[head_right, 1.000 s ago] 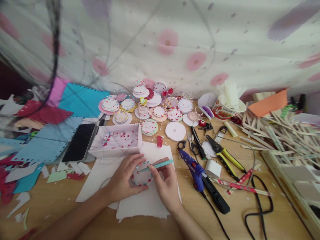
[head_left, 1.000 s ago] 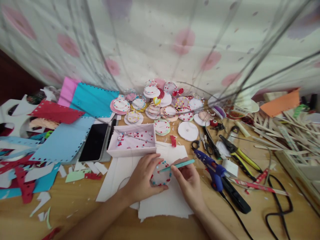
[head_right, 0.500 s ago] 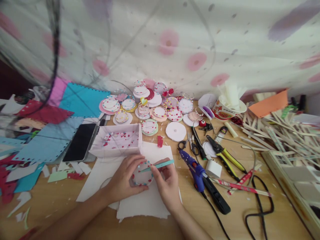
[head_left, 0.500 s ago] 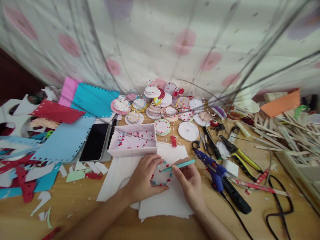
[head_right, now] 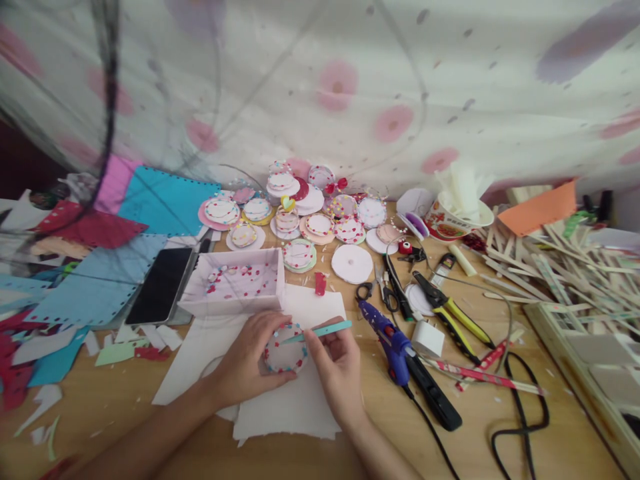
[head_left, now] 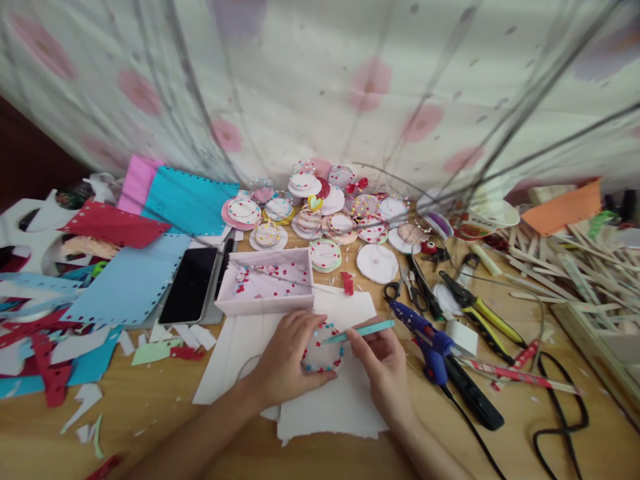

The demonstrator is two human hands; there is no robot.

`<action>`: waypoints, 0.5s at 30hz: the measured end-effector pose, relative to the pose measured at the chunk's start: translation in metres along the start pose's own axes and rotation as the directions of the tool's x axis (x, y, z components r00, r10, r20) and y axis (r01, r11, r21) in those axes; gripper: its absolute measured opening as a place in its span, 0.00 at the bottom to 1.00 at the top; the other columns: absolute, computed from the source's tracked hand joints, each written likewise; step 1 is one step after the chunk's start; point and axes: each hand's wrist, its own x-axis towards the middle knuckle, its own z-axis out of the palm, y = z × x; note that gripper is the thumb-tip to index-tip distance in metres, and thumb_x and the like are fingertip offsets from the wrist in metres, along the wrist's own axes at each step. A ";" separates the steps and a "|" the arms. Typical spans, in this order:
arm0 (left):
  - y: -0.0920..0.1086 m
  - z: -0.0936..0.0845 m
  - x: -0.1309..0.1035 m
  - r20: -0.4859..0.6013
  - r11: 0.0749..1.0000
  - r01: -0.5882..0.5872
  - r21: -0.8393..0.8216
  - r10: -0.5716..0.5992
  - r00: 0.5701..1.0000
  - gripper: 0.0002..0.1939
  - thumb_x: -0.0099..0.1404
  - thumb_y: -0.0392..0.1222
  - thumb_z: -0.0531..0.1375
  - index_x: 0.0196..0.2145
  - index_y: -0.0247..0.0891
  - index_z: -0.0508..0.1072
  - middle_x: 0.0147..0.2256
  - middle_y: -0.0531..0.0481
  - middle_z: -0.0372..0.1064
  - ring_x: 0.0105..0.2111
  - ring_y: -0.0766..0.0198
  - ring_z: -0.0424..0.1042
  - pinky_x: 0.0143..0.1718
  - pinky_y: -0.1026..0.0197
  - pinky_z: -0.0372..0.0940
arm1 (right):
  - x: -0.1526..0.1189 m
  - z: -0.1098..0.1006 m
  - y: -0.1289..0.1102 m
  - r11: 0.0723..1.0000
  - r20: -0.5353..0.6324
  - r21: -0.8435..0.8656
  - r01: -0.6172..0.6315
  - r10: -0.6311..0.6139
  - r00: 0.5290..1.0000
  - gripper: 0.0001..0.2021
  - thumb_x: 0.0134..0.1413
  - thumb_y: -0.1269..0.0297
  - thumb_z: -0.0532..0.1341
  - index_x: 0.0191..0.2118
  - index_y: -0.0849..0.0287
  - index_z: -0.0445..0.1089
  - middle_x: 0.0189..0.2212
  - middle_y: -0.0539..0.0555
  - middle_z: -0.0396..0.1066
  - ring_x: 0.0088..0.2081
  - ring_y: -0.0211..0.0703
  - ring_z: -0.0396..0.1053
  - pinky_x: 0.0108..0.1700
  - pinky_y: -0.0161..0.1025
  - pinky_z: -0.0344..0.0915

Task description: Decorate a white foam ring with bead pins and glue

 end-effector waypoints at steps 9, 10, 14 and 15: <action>0.001 0.000 0.001 0.004 1.000 -0.013 0.000 0.013 1.000 0.37 0.52 0.47 0.68 0.56 0.40 0.59 0.51 0.41 0.65 0.53 0.48 0.63 0.54 0.44 0.60 | -0.001 -0.003 0.011 1.000 0.024 -0.013 0.008 -0.008 1.000 0.10 0.49 0.57 0.66 0.31 0.58 0.68 0.27 0.51 0.70 0.28 0.39 0.66 0.32 0.36 0.65; 0.000 0.000 0.001 0.004 1.000 -0.012 -0.001 0.013 1.000 0.37 0.52 0.48 0.68 0.56 0.40 0.59 0.51 0.41 0.65 0.53 0.47 0.63 0.54 0.44 0.60 | -0.001 -0.003 0.011 1.000 0.028 -0.018 0.012 -0.012 1.000 0.10 0.49 0.57 0.66 0.31 0.58 0.68 0.27 0.51 0.70 0.28 0.39 0.66 0.32 0.36 0.65; 0.000 0.000 0.001 0.010 1.000 -0.008 -0.001 0.008 1.000 0.37 0.52 0.49 0.68 0.56 0.41 0.58 0.52 0.40 0.64 0.53 0.47 0.62 0.54 0.43 0.59 | -0.001 -0.002 0.011 0.999 0.033 -0.035 0.032 -0.031 0.999 0.10 0.50 0.58 0.66 0.30 0.58 0.67 0.26 0.50 0.69 0.28 0.38 0.64 0.32 0.36 0.64; 0.000 0.000 0.001 0.013 1.000 -0.006 0.002 0.006 1.000 0.38 0.52 0.48 0.68 0.56 0.40 0.58 0.52 0.40 0.64 0.53 0.46 0.62 0.54 0.43 0.59 | -0.001 -0.002 0.010 0.999 0.033 -0.038 0.038 -0.036 0.999 0.10 0.50 0.58 0.66 0.30 0.58 0.67 0.25 0.50 0.68 0.28 0.38 0.64 0.31 0.36 0.63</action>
